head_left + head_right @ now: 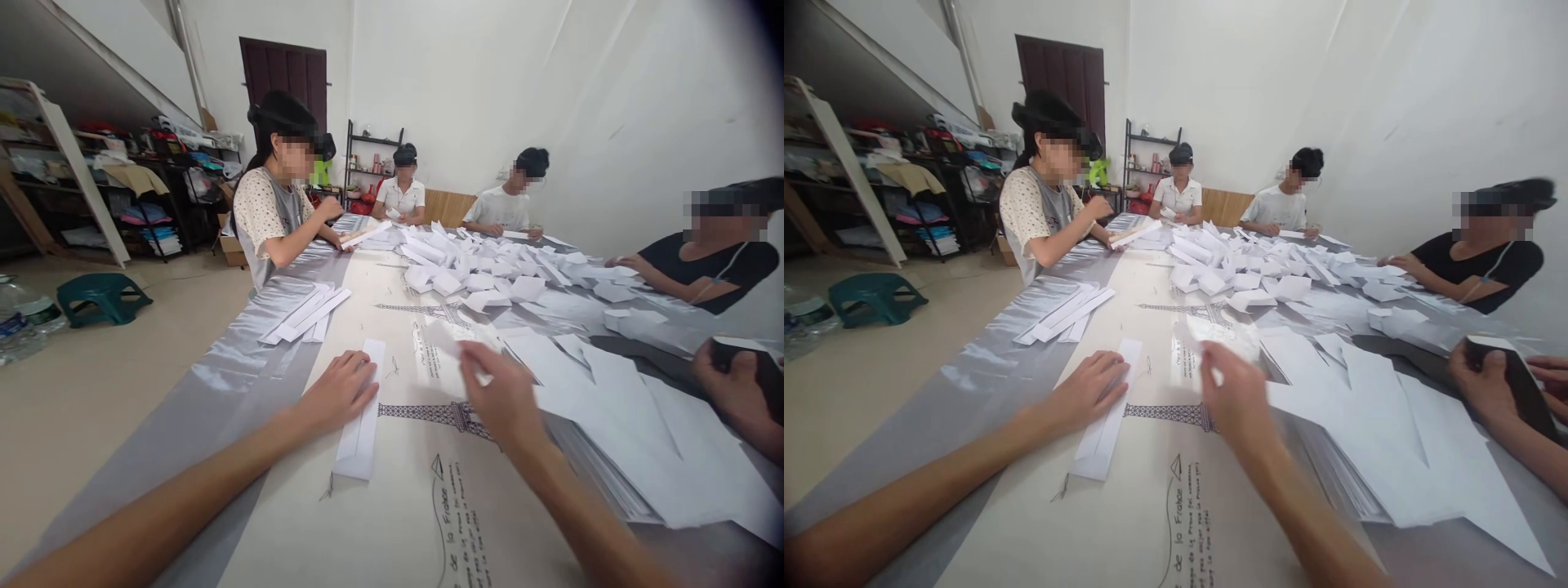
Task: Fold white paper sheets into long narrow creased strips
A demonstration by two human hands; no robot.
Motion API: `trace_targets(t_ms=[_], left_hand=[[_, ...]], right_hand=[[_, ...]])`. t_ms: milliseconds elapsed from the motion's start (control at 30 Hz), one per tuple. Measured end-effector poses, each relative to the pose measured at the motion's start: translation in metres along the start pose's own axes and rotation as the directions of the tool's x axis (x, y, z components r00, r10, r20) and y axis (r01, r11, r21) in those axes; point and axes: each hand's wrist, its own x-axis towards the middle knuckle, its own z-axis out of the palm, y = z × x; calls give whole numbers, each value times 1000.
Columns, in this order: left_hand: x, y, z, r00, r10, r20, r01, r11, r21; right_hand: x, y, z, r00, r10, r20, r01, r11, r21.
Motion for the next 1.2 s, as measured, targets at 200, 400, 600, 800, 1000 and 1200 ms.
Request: trace_targets(t_ms=[200,400,600,800,1000,1200], left_hand=[[8,13,-14,999,-48,3,40,793,-609],[15,22,-18,961,-272,45,197,565,-801],[17,7,-12,882,-467,-63,132,373,-918],[17,5,-6,823,-568,18,181,232,-956],[17,-5,-4,738,-675,9,190,194,-962],[16,-7,-3,810,-563,162,301,162,-940]], right_hand=[[-26,-49,32,997,-30,74,-18,819,574],[-8,-26,18,974,-17,225,-129,777,617],[-4,-10,21,910,97,403,-313,797,516],[-4,-23,17,844,102,527,-425,726,540],[-4,-16,18,732,81,676,-549,657,517],[-8,-18,26,768,66,637,-534,613,582]])
